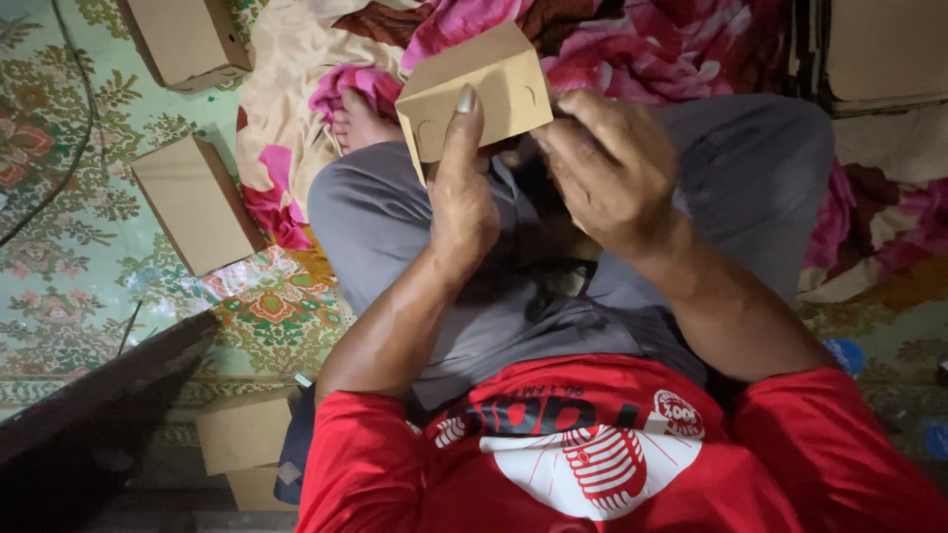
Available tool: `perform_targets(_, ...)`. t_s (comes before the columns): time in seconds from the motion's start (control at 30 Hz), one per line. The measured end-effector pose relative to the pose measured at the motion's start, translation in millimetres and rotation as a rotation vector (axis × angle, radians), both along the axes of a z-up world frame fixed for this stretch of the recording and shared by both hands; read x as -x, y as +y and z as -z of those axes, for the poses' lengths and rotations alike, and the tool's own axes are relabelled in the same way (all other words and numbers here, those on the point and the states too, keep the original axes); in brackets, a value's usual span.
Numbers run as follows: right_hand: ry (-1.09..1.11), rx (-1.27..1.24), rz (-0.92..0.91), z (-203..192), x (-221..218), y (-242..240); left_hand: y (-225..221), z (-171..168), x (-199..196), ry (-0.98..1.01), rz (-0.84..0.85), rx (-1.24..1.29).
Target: The person assembles a flat cardboard box by unfolding its sides and then tucking in the flaps by hand.
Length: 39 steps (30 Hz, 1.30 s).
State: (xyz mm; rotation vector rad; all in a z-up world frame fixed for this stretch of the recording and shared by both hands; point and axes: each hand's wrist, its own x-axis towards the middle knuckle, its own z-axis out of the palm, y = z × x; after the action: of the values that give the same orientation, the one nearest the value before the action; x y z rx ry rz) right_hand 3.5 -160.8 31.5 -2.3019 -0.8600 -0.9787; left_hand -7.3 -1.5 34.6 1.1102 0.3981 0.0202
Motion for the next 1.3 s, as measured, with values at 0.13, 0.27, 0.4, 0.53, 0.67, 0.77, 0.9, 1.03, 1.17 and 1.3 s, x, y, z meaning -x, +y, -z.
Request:
perform_targets(0.13, 0.438, -0.193, -0.092, -28.6, 12.0, 4.1, 5.2, 28.7, -7.1, -0.085, -0.037, 0.406)
perform_targets(0.27, 0.551, -0.188, -0.116, -22.8, 13.9, 2.0, 5.9, 1.0, -9.8, -0.052, -0.079, 0.178)
perform_targets(0.4, 0.48, 0.053, 0.005, -24.9, 13.9, 2.3, 7.3, 8.3, -10.6, -0.09, -0.103, 0.188)
perform_targets(0.53, 0.211, 0.111, 0.017, -0.4, 5.3, -14.3, 14.9, 0.4, -17.7, -0.078, -0.079, 0.067)
perform_targets(0.67, 0.053, 0.086, 0.121, -1.0, -10.9, -16.3, 14.9, -3.0, -18.3, -0.129, -0.097, 0.076)
perform_targets(0.77, -0.034, 0.081, 0.157, -0.7, -16.7, -20.0, 14.7, 3.4, -14.6, -0.113, -0.043, 0.121)
perform_targets(0.9, -0.117, 0.099, 0.184, -5.1, -18.6, -24.9, 13.8, 1.0, -13.3, -0.092, -0.04, 0.021)
perform_targets(1.03, 0.097, 0.258, 0.032, -18.9, -9.0, -30.3, 13.9, -9.4, -13.2, -0.085, 0.071, -0.142)
perform_targets(1.17, 0.39, 0.116, -0.159, -30.9, -3.1, -28.7, 13.3, -0.1, -15.0, -0.062, 0.108, -0.187)
perform_targets(1.3, 0.331, 0.004, -0.146, -20.0, -11.8, -33.2, 11.3, 2.7, -18.2, -0.153, 0.223, -0.213)
